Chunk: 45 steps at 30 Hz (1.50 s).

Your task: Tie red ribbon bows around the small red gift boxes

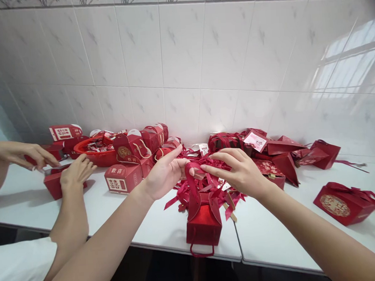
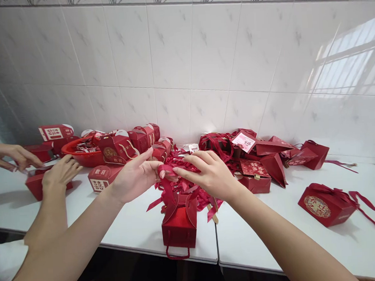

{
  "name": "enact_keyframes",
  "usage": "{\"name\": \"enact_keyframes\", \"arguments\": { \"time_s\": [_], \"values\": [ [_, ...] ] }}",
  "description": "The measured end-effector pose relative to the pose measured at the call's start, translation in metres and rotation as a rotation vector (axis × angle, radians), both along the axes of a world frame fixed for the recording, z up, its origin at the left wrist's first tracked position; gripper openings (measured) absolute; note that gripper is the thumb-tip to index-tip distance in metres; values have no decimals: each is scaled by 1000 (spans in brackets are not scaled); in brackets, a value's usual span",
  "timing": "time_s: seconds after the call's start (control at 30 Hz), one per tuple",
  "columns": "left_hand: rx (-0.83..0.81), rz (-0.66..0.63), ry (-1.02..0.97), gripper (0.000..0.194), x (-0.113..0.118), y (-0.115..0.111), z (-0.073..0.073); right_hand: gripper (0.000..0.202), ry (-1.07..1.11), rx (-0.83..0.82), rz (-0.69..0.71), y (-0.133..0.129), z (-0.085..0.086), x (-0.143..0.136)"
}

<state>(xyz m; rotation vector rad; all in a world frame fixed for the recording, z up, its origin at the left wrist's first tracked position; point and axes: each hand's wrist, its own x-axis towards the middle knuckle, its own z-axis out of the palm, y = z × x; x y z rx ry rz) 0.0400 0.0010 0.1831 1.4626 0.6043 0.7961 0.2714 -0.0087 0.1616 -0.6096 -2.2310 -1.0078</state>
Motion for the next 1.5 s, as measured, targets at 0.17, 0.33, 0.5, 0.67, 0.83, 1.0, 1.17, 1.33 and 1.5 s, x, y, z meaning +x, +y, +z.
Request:
{"name": "enact_keyframes", "arguments": {
  "time_s": [0.17, 0.33, 0.5, 0.67, 0.83, 1.0, 1.17, 1.33, 1.5],
  "values": [
    [128, -10, -1, 46, -2, -5, -6, 30, 46, 30, -15, -1, -4, -1],
    [491, 214, 242, 31, -4, -26, -13, 34, 327, -167, 25, -6, -20, -9],
    [820, 640, 568, 41, -24, -40, -31, 24, 844, -386, 97, -21, -43, -8],
    [490, 910, 806, 56, -93, -43, -89, 26, 1302, -570, -129, -47, -104, 40],
    [202, 779, 893, 48, -131, -51, -156, 44, 1482, -855, -503, -56, -170, 85],
    [448, 914, 721, 27, -84, -44, -154, 66, 1266, -489, -644, -50, -153, 67],
    [443, 611, 343, 20, -21, -21, -130, 38, 1073, -922, -200, -48, -119, 22],
    [268, 419, 291, 30, 16, -10, -135, 41, 1039, -1236, -41, -39, -126, -15],
    [251, 413, 410, 37, 10, -8, -135, 46, 1203, -1391, 43, -28, -132, -10]
  ]
}}
